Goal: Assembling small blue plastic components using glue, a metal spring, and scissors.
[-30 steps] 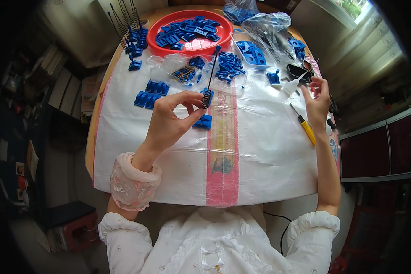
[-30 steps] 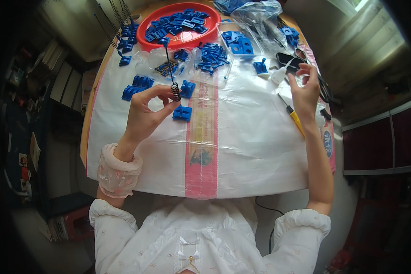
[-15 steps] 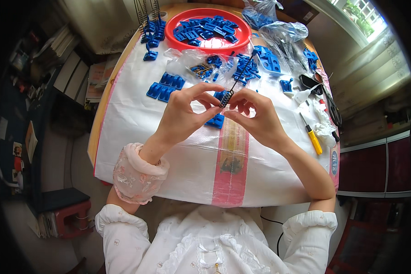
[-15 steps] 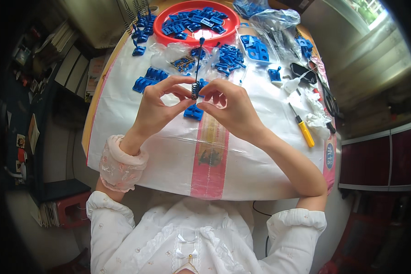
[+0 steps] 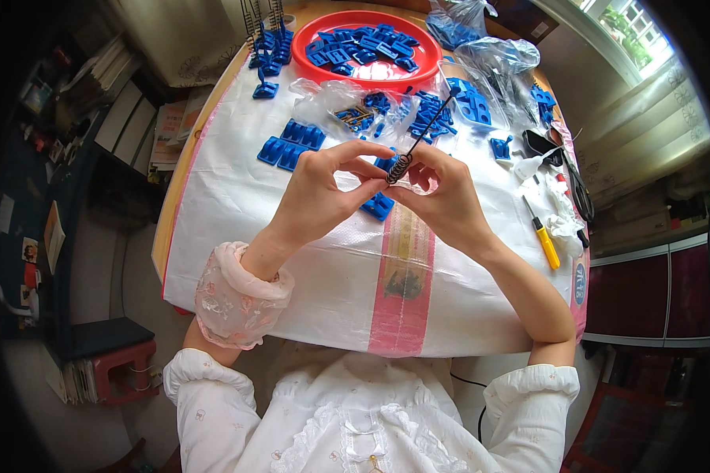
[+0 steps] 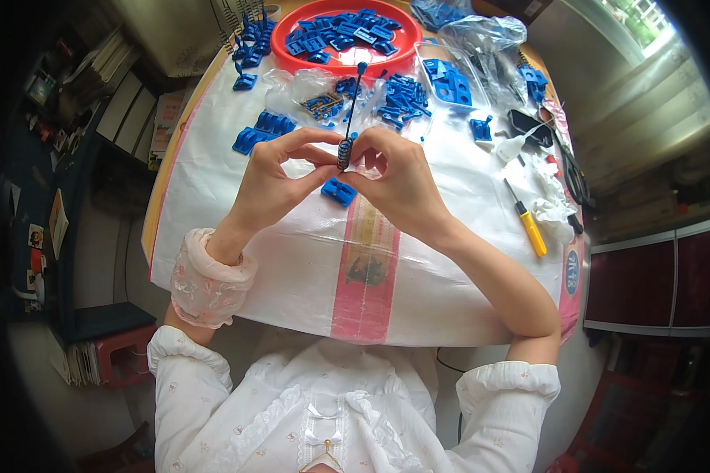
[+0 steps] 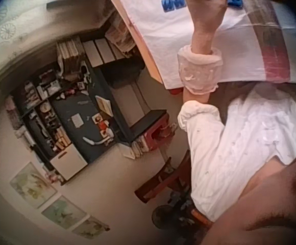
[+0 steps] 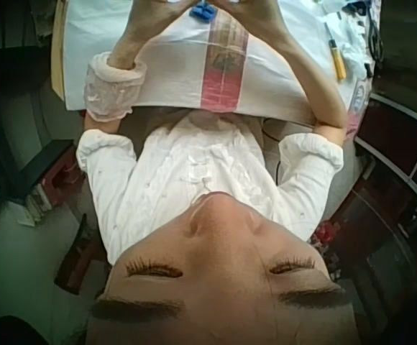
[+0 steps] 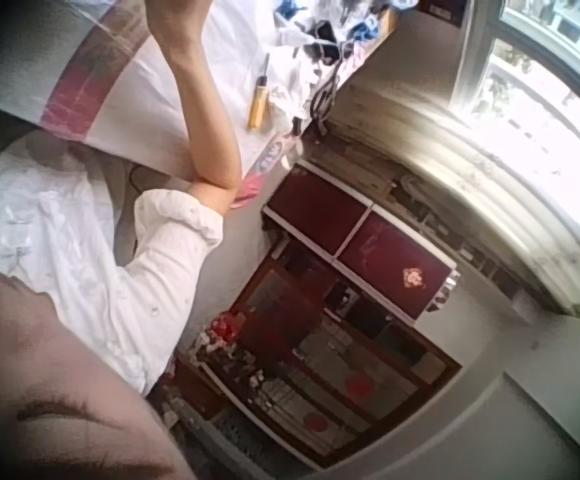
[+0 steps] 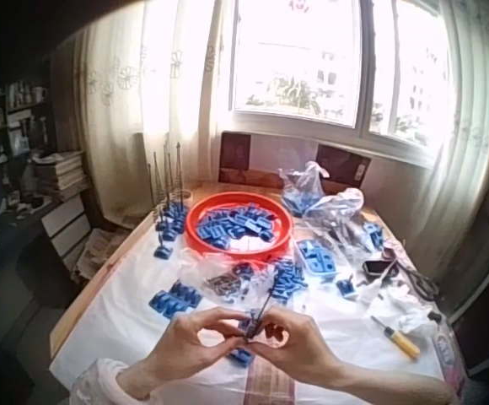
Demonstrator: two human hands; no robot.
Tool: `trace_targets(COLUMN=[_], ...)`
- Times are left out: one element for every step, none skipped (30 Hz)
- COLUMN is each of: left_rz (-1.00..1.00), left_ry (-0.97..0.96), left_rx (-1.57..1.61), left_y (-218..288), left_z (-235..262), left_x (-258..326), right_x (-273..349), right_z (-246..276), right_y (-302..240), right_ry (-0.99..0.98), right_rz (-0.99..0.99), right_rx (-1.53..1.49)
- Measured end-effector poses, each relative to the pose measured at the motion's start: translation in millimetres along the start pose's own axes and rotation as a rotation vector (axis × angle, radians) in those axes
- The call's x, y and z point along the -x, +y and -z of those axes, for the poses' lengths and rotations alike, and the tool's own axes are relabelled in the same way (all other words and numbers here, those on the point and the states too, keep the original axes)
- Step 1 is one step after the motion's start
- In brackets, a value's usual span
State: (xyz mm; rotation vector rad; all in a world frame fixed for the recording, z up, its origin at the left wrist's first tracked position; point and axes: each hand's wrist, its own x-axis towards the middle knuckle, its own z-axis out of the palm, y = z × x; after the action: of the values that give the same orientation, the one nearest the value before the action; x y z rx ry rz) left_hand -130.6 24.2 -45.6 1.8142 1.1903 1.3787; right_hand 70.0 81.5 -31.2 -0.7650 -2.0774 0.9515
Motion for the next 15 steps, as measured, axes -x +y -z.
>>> trace_targets(left_rz=[0.013,0.027,0.041,0.059,0.075,0.09,0.113,0.137,0.161,0.185,0.21,0.235,0.263,0.29,0.317], left_ry=[-0.002,-0.003,-0.004,-0.02,-0.036,-0.053,-0.055,-0.058,-0.061,-0.06,-0.058,-0.056,-0.061,-0.066,-0.071], left_rx=[0.008,0.015,0.022,0.027,0.033,0.039,0.078,0.118,0.158,0.209,0.259,0.309,0.359,0.408,0.458], left_y=[0.2,0.2,0.1,-0.4,-1.1,-2.0,-2.9,-4.1,-5.1,-5.7,-6.0,-6.4,-6.8,-7.3,-7.9], left_z=[-0.1,0.0,0.4,1.6,3.1,4.3,4.8,5.3,5.7,6.0,6.9,7.6,8.5,9.2,9.9], left_x=[-0.3,-0.1,0.2,0.5,0.5,0.4,0.3,0.1,-0.1,-0.5,-0.9,-1.2,-1.2,-1.0,-0.9], right_x=[0.1,0.0,-0.1,-0.4,-0.7,-1.1,-1.5,-2.1,-2.5,-2.8,-3.5,-4.1,-4.9,-5.4,-5.7], right_z=[-0.4,-1.2,-1.9,-2.5,-2.2,-2.1,-2.1,-2.3,-2.3,-1.7,-0.9,-0.3,0.2,0.7,1.0], right_y=[-0.9,-2.2,-2.6,-2.0,-1.2,-0.4,0.5,1.5,2.3,1.9,0.8,0.5,1.3,2.6,3.5], right_ry=[-0.001,-0.004,-0.007,-0.005,-0.001,0.003,0.012,0.021,0.03,0.033,0.034,0.036,0.029,0.023,0.017], right_rz=[-0.022,-0.044,-0.066,-0.064,-0.06,-0.056,-0.044,-0.032,-0.021,-0.022,-0.023,-0.025,-0.022,-0.02,-0.018], right_rx=[-0.011,-0.024,-0.036,-0.035,-0.032,-0.029,-0.026,-0.023,-0.02,-0.017,-0.015,-0.014,-0.001,0.011,0.023])
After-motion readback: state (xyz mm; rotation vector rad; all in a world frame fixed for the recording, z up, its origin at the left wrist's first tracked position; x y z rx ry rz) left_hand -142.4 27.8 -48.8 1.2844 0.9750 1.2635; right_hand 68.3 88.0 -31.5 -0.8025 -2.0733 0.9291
